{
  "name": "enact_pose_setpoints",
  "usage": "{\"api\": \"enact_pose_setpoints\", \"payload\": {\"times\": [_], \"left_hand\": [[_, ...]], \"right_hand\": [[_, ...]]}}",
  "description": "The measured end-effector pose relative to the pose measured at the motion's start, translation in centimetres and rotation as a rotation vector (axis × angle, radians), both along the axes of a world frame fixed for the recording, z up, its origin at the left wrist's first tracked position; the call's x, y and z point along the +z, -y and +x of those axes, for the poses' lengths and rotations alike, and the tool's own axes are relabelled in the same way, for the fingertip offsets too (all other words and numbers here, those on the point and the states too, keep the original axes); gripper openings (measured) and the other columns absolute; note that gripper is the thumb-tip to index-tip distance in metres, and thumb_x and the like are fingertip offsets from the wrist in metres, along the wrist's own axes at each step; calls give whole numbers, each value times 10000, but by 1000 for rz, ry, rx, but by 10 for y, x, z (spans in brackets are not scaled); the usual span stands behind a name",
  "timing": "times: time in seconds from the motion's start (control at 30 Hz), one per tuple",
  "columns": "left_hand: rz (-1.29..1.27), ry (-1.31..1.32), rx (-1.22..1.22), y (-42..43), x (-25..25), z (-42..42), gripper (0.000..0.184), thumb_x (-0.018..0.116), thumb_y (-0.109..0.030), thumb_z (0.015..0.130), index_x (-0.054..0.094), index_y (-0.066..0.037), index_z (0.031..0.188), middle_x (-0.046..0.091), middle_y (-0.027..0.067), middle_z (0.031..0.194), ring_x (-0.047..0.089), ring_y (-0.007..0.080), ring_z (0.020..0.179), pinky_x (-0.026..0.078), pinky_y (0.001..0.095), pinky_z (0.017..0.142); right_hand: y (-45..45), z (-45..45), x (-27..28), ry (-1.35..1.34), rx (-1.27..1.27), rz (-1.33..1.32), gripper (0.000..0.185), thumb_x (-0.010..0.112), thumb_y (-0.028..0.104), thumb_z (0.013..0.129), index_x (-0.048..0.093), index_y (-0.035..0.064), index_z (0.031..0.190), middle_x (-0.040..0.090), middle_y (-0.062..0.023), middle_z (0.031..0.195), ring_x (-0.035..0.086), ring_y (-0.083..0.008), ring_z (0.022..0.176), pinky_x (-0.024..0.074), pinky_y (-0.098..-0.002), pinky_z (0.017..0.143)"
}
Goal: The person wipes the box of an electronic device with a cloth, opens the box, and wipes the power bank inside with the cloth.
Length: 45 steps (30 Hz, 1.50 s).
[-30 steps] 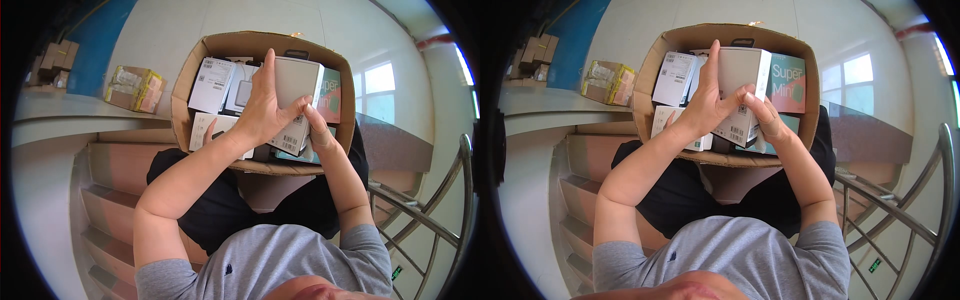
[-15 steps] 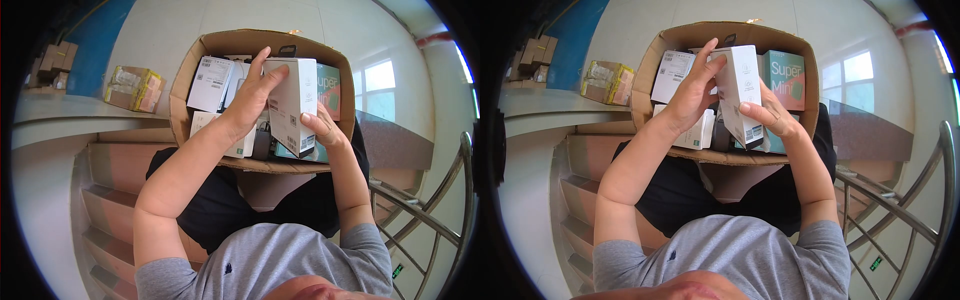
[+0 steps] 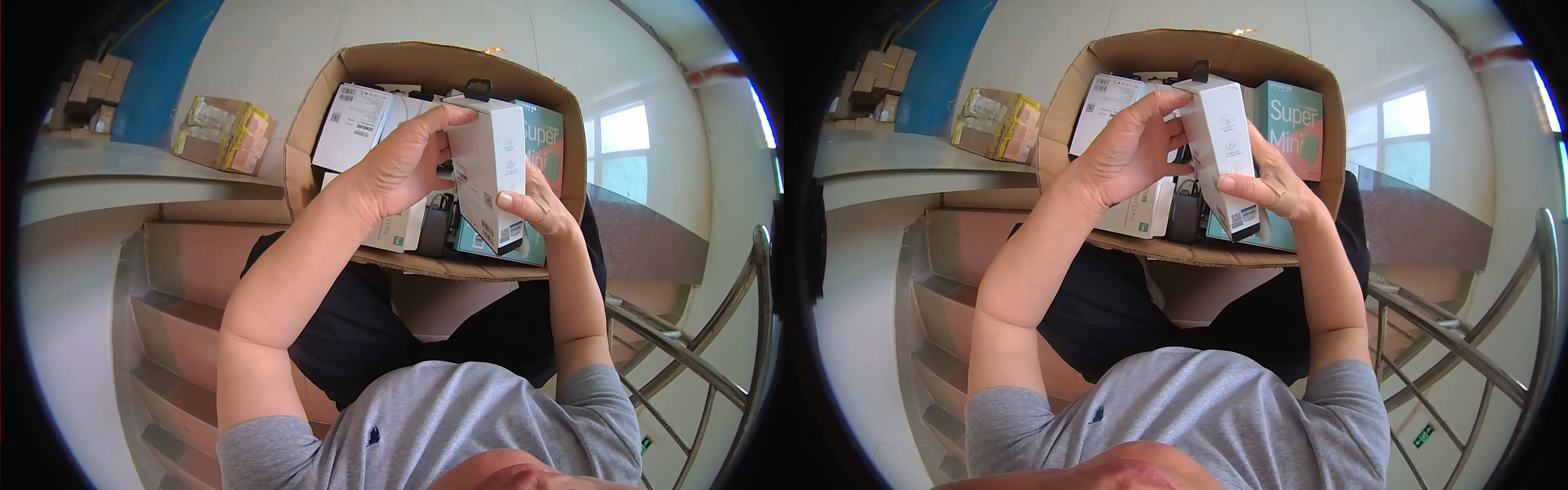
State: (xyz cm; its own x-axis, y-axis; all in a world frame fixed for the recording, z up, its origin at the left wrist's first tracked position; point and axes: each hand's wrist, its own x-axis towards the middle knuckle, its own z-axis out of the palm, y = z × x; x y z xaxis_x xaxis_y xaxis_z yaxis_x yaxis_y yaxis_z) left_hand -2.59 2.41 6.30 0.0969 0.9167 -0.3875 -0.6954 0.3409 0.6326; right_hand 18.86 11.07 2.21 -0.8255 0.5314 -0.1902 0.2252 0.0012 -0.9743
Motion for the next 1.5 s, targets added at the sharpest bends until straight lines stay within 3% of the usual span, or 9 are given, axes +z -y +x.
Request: {"api": "enact_pose_setpoints", "payload": {"times": [0.27,0.4,0.6,0.77,0.93,1.07,1.27,1.4,1.5], "left_hand": [[-55,73,20,-3,-6,-4,289,592,-343,883,581,-117,1063,548,120,1098,461,245,1047,354,543,955],[-10,90,16,-3,-6,-2,219,562,-299,834,482,-134,954,476,167,1119,382,281,1033,240,657,1032],[-18,103,41,-4,-12,-4,210,554,-281,824,488,-130,954,467,168,1130,379,283,1025,253,651,1014],[-13,111,51,-5,-16,-5,214,565,-289,819,473,-135,936,446,161,1113,373,271,1018,259,635,1020],[-279,70,167,-9,-25,4,369,527,-367,914,592,-88,1147,585,134,1159,534,260,1064,392,487,933],[-76,308,64,-20,-39,7,644,465,-528,992,537,-41,1407,604,170,1334,591,307,1180,439,480,1005],[67,313,87,-19,-30,5,819,370,-665,1014,427,-42,1543,562,190,1458,600,335,1241,454,458,1044],[59,235,118,-13,-9,17,878,312,-691,1013,436,26,1503,551,247,1440,488,356,1375,314,516,1169],[109,147,63,-14,-11,7,900,309,-705,1008,398,33,1515,520,240,1471,502,353,1359,355,519,1147]], "right_hand": [[10,-10,-3,-9,-13,43,1087,773,496,713,312,110,1618,472,-177,1544,452,-455,1376,357,-634,1112],[12,-14,-1,-71,-16,162,1070,771,473,722,315,112,1621,480,-172,1539,450,-439,1387,355,-603,1139],[9,-8,-11,-20,-37,51,1045,768,462,730,336,112,1614,469,-177,1547,449,-439,1384,363,-592,1135],[13,-14,1,-41,-109,-6,1011,750,470,743,364,101,1602,491,-228,1506,502,-444,1315,389,-598,1102],[1,-7,6,-129,-338,-263,947,797,405,743,430,147,1577,532,-258,1393,564,-435,1194,467,-577,1009],[4,-11,27,-42,-302,668,885,852,316,736,497,207,1540,542,-237,1276,594,-409,1088,528,-513,900],[17,-12,19,77,-198,860,880,888,244,708,533,261,1512,528,-218,1243,592,-408,1068,550,-475,856],[26,-11,18,101,-183,776,886,885,274,709,527,205,1517,531,-238,1279,593,-412,1062,545,-490,868],[26,-10,19,-20,-212,782,893,863,315,727,500,172,1531,521,-243,1319,582,-423,1101,539,-485,886]]}}
